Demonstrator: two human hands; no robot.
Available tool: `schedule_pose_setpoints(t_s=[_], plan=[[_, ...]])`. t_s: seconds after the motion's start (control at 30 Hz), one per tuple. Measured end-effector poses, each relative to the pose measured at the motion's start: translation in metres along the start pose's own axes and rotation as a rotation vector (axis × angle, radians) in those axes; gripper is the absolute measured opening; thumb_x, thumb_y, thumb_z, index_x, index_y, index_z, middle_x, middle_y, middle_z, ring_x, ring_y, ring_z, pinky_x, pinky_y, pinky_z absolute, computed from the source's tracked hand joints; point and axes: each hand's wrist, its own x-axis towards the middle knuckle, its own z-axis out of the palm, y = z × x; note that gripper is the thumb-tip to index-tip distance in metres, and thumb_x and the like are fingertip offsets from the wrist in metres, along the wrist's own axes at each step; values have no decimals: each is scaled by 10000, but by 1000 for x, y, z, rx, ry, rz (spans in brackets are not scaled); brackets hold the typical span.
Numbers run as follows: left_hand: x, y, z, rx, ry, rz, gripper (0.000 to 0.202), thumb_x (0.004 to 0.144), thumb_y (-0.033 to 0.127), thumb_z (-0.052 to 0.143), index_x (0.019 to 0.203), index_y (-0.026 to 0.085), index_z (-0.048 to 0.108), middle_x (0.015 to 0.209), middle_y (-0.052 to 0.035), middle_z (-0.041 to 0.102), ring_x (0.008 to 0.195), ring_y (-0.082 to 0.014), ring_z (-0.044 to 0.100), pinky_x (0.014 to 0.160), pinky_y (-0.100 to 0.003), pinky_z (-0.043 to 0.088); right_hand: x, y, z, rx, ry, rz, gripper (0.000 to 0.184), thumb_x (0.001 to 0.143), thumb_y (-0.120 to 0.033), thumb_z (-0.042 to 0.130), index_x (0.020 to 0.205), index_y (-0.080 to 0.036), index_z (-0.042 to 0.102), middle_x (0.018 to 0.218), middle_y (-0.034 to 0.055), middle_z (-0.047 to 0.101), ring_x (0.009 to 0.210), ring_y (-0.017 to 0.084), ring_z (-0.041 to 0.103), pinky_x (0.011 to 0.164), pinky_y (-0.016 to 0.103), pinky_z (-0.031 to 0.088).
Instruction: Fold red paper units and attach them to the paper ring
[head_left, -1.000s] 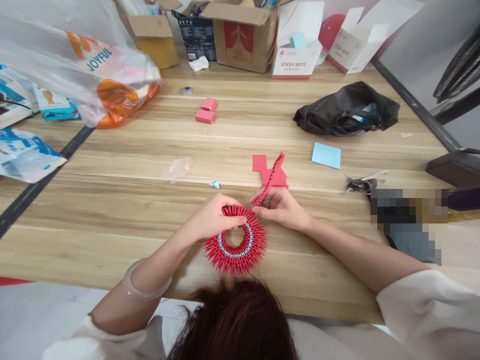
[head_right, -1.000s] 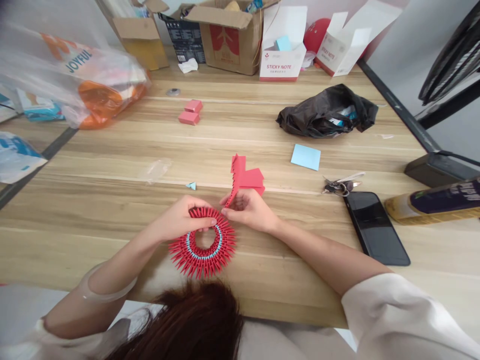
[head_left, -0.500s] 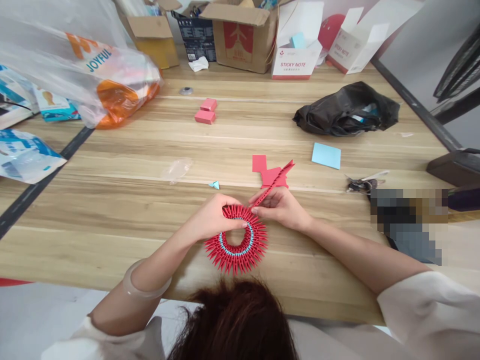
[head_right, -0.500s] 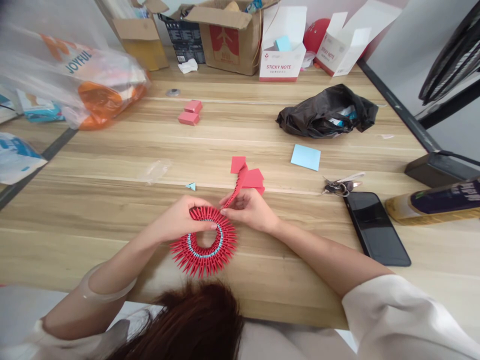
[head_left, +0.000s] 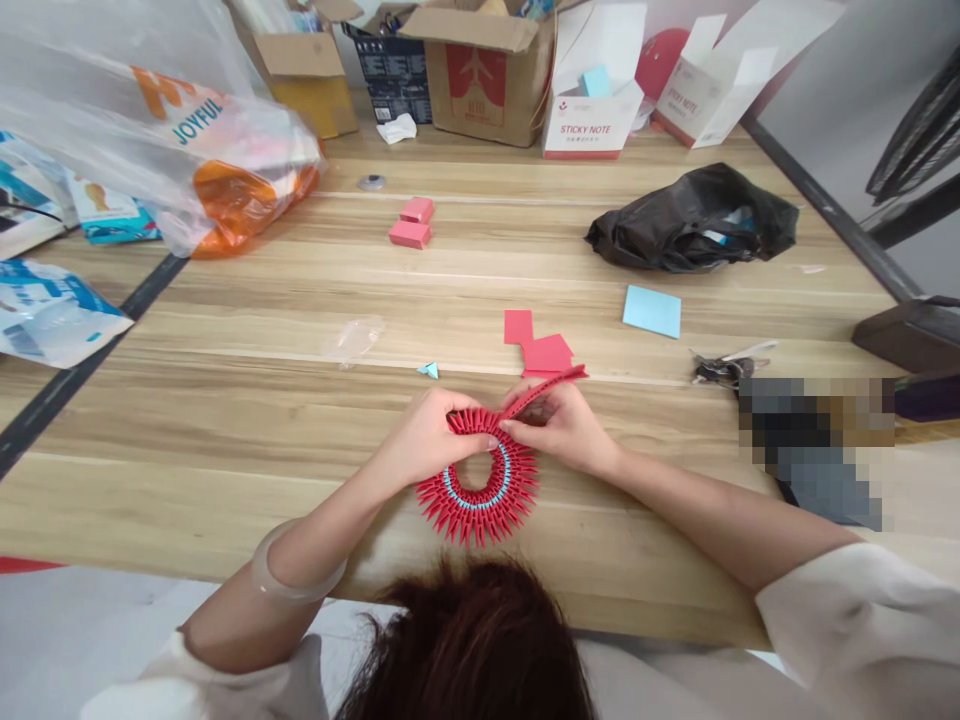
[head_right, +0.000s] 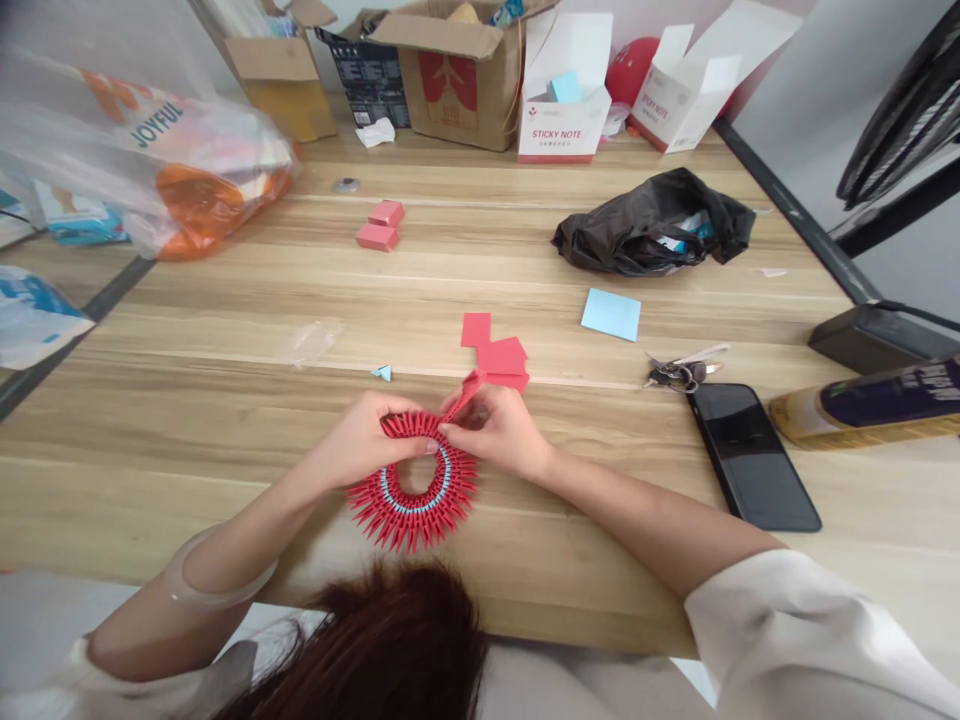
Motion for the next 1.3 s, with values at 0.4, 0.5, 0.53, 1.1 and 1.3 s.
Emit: schedule_pose_setpoints(t_s=[0.4, 0.5, 0.53, 1.1, 1.3], plan=[[1, -3, 0, -10, 2, 32, 246, 707, 337, 662, 823, 122, 697, 698, -31, 669, 623, -130, 568, 573, -227, 426, -2, 3, -1, -73, 27, -78, 155, 771, -283, 644, 867, -168, 605, 785, 45, 654, 694, 143, 620, 644, 301, 535], [2, -4, -1, -26, -20, 24, 298, 763, 398, 615, 843, 120, 688, 699, -31, 657, 595, -113, 539, 546, -216, 402, 0, 8, -1, 34, 19, -27, 205, 755, -308, 667, 874, -160, 591, 763, 40, 641, 661, 131, 614, 608, 285, 533], [2, -4, -1, -30, -33, 24, 312, 782, 412, 595, 840, 119, 684, 695, -30, 650, 588, -108, 530, 539, -212, 393, 0, 9, -1, 42, 14, -33, 198, 759, -310, 664, 865, -158, 593, 777, 46, 642, 676, 134, 618, 620, 289, 537], [1, 2, -1, -6, -76, 29, 243, 794, 357, 583, 748, 124, 632, 613, -15, 621, 555, -106, 546, 513, -202, 396, 1, 7, 3, 270, 201, 9, 248, 736, -312, 696, 896, -175, 565, 791, 32, 667, 566, 118, 643, 525, 252, 551], [3, -1, 1, -180, -70, -8, 292, 820, 349, 560, 1004, 128, 612, 765, -34, 653, 606, -111, 595, 592, -233, 486, 8, 6, -5, 347, 219, 21, 283, 706, -307, 726, 899, -165, 574, 749, 20, 678, 624, 123, 649, 610, 273, 560]])
